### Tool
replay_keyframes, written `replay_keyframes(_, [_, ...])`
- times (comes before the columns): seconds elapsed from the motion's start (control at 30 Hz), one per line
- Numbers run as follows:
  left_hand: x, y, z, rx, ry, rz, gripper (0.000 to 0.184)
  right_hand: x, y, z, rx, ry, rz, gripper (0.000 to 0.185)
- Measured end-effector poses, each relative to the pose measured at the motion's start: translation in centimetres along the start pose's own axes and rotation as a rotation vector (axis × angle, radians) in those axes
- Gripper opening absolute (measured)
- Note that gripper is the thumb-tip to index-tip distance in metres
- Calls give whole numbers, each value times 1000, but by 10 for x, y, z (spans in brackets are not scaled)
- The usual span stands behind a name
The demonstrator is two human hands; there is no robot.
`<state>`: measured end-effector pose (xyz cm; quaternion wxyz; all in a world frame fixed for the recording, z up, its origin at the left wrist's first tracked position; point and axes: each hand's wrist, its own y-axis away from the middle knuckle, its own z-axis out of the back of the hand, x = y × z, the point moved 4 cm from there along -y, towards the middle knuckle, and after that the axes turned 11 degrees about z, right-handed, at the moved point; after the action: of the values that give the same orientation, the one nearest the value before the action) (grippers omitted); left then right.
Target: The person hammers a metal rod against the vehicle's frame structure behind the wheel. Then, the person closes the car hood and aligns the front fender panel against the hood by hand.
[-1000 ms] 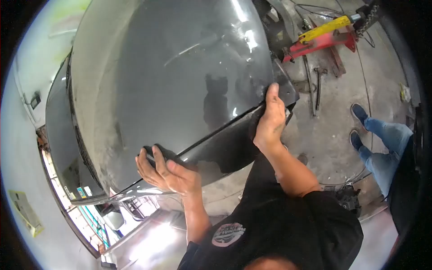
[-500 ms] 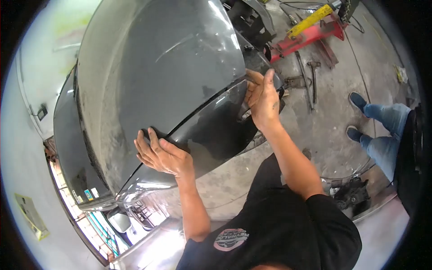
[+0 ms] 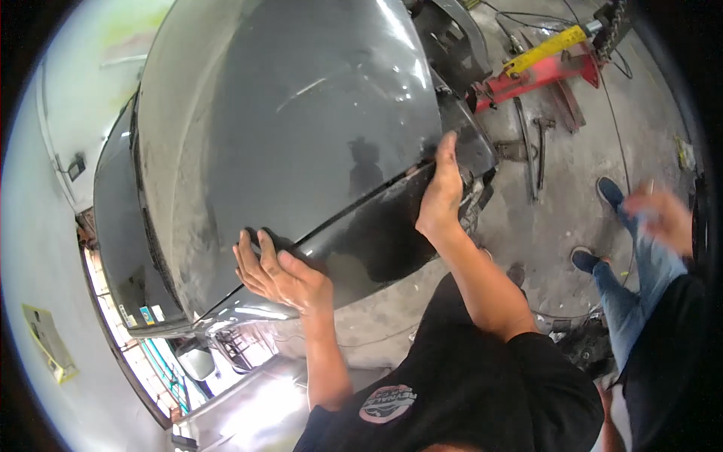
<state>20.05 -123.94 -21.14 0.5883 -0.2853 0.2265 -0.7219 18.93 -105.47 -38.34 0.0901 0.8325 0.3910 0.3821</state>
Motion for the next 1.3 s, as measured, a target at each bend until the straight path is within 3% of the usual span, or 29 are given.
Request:
replay_keyframes(0.17, [2, -2, 1, 78, 29, -4, 40, 3, 2, 3, -60, -51, -122, 63])
replay_keyframes(0.43, [8, -6, 2, 149, -56, 69, 56, 1, -4, 45, 378, 647, 339, 57])
replay_keyframes(0.5, [12, -5, 0, 165, -63, 64, 56, 2, -1, 48, 428, 671, 338, 55])
replay_keyframes(0.53, [11, -5, -1, 161, -54, 68, 55, 4, 2, 47, 434, 618, 285, 54])
replay_keyframes(0.67, [9, -8, 0, 179, -54, 72, 54, 22, 6, -4, 317, -110, -177, 55])
replay_keyframes(0.87, [10, -10, 1, 202, -46, 81, 54, 26, 4, -12, 334, -51, -123, 54])
replay_keyframes(1.0, [13, -4, -2, 180, 19, 93, 54, 30, 6, 0, 392, -7, -213, 61])
replay_keyframes(1.1, [12, -5, -7, 175, 42, 126, 55, 22, 9, 28, 21, -50, -336, 70])
replay_keyframes(1.2, [6, -1, -10, 166, 129, 199, 53, 18, -2, 16, 316, -357, -488, 76])
replay_keyframes(1.3, [0, -9, -3, 269, 14, 147, 52, 21, -2, 23, 236, -122, -333, 61])
